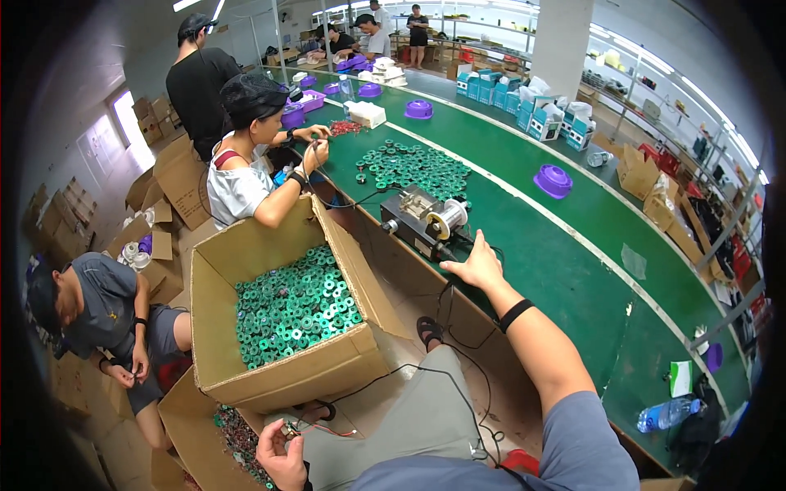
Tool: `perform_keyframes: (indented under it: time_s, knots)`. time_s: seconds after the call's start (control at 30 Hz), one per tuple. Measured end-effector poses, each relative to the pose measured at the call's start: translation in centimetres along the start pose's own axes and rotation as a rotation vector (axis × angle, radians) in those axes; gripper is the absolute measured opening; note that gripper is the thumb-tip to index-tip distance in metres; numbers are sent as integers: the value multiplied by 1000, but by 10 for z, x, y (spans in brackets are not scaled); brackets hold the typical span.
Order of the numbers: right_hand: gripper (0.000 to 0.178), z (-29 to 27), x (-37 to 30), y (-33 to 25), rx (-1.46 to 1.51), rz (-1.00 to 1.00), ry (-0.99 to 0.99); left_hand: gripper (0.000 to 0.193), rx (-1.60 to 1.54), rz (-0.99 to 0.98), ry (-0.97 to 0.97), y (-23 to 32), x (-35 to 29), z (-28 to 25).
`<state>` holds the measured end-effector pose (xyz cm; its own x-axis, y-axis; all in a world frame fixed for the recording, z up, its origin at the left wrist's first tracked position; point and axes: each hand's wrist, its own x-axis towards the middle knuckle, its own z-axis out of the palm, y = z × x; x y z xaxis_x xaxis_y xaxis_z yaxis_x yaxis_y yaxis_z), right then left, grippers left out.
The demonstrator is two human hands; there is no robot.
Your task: The person picks up a green component from a box, threads a wire through its center, and places the assembly into a separate cardboard box.
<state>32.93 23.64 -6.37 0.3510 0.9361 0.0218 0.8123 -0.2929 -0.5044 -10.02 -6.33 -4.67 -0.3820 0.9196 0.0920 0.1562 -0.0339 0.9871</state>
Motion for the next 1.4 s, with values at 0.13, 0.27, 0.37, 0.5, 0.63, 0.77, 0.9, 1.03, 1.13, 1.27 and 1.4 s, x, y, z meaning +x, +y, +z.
perform_keyframes:
  time_s: [0.13, 0.27, 0.37, 0.5, 0.63, 0.77, 0.9, 1.03, 1.13, 1.27, 1.4]
  knots:
    - [112, -20, -5, -11, -116, 1, -92, 41, 11, -7, -10, -10, 4, 0]
    - [86, -26, -4, -3, -148, -20, -94, 41, -17, -12, -26, -11, 8, 3]
    - [69, -24, 9, 14, -10, 17, -247, 41, -11, 21, -24, -13, 14, 4]
    - [39, -15, 12, 20, 443, 96, -533, 41, -7, 3, -33, -21, 16, 0]
    - [27, -7, 8, 13, 486, 121, -514, 41, -38, -13, -24, -20, 15, 0]
    - [28, -1, 12, 10, 610, 65, -448, 40, -50, -19, -28, -22, 15, -1]
    - [25, -6, 10, -2, 514, 15, -423, 40, -50, -15, -26, -21, 14, -2]
    - [25, -11, 9, 0, 451, 9, -379, 40, -90, -20, -46, -24, 18, 5]
    - [25, -5, 10, -3, 465, 1, -351, 39, -102, -27, -37, -28, 17, 5]
    - [24, -3, 9, -7, 480, 7, -297, 44, -164, 77, -80, -58, 22, 4]
    - [23, -3, 7, -16, 466, 4, -246, 44, -167, 75, -79, -61, 18, 1]
